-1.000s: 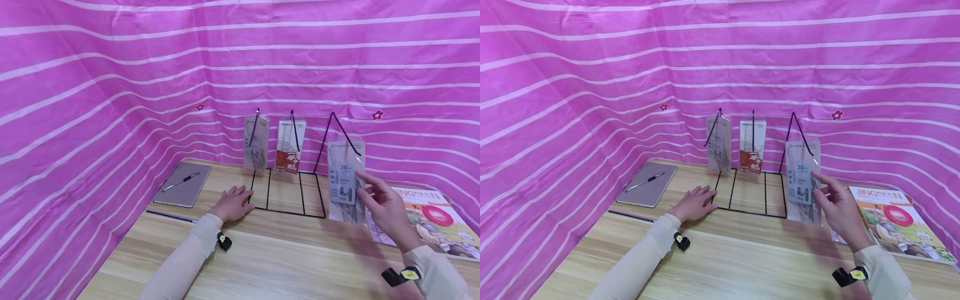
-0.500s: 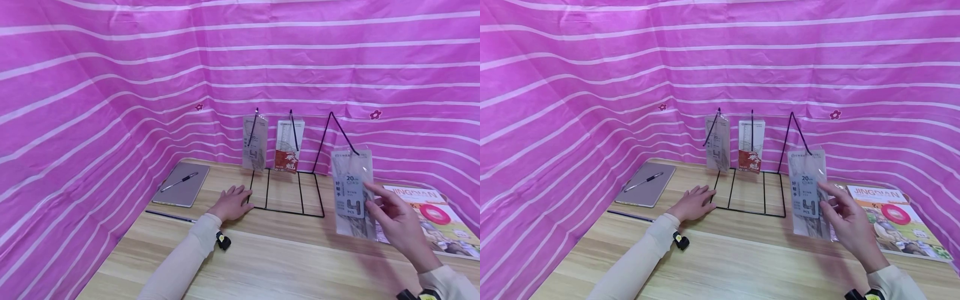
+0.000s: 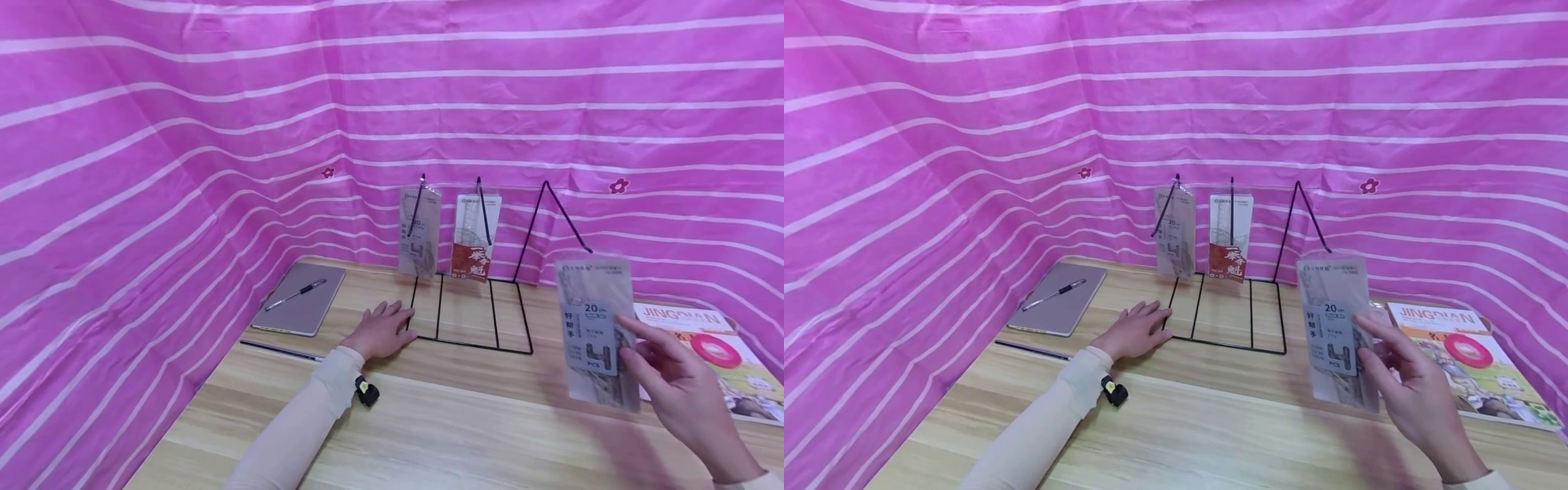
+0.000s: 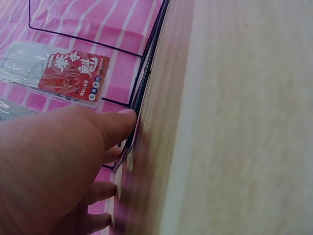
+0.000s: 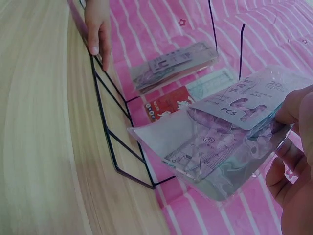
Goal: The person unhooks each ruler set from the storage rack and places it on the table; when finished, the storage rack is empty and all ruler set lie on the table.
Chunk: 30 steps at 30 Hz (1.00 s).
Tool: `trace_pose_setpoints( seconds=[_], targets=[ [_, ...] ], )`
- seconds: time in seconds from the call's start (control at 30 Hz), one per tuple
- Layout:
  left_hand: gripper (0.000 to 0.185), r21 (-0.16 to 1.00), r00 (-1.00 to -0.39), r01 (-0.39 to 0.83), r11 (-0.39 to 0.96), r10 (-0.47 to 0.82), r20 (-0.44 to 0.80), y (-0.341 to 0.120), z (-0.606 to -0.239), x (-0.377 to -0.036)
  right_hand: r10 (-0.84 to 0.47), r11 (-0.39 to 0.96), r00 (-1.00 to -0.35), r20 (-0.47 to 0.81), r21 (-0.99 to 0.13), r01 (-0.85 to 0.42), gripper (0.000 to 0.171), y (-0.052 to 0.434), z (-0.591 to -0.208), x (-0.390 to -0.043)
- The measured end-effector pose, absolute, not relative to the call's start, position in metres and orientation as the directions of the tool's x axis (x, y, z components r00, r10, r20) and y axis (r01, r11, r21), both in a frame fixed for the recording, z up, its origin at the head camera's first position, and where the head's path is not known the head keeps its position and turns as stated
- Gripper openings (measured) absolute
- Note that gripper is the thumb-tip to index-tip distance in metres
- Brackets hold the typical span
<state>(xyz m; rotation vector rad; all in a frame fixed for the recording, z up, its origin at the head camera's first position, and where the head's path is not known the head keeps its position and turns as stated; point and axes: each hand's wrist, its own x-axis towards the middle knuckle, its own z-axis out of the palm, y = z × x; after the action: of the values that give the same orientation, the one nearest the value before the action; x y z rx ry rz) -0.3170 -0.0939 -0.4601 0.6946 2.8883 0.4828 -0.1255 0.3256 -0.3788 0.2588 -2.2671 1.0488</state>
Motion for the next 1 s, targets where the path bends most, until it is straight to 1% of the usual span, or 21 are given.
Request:
trace_pose_setpoints(
  seconds=[0.2, 0.33, 0.47, 0.57, 0.7, 0.83, 1.0],
  targets=[
    [0.063, 0.341, -0.888, 0.415, 0.843, 0.458, -0.051, -0.094, -0.458, -0.314, 0.087, 0.672, -0.781, 0.618, -0.616, -0.412, 0.052, 0.327, -0.379, -0.115],
    [0.063, 0.345, -0.887, 0.413, 0.843, 0.459, -0.059, -0.093, -0.456, -0.314, 0.111, 0.702, -0.799, 0.591, -0.615, -0.358, 0.052, 0.336, -0.384, -0.111],
    [0.063, 0.347, -0.887, 0.411, 0.843, 0.457, -0.061, -0.093, -0.456, -0.314, 0.1, 0.747, -0.824, 0.557, -0.589, -0.307, 0.05, 0.348, -0.39, -0.111],
    [0.063, 0.344, -0.889, 0.407, 0.846, 0.453, -0.061, -0.093, -0.456, -0.314, 0.079, 0.767, -0.845, 0.528, -0.574, -0.287, 0.048, 0.355, -0.394, -0.117],
    [0.063, 0.348, -0.889, 0.405, 0.846, 0.452, -0.066, -0.094, -0.455, -0.313, 0.064, 0.761, -0.873, 0.483, -0.59, -0.271, 0.047, 0.362, -0.4, -0.13],
    [0.063, 0.354, -0.887, 0.408, 0.841, 0.458, -0.066, -0.093, -0.455, -0.313, 0.073, 0.762, -0.915, 0.397, -0.613, -0.206, 0.047, 0.365, -0.405, -0.144],
    [0.063, 0.346, -0.886, 0.412, 0.843, 0.459, -0.063, -0.093, -0.455, -0.314, 0.065, 0.781, -0.957, 0.283, -0.612, -0.127, 0.048, 0.364, -0.409, -0.166]
  ],
)
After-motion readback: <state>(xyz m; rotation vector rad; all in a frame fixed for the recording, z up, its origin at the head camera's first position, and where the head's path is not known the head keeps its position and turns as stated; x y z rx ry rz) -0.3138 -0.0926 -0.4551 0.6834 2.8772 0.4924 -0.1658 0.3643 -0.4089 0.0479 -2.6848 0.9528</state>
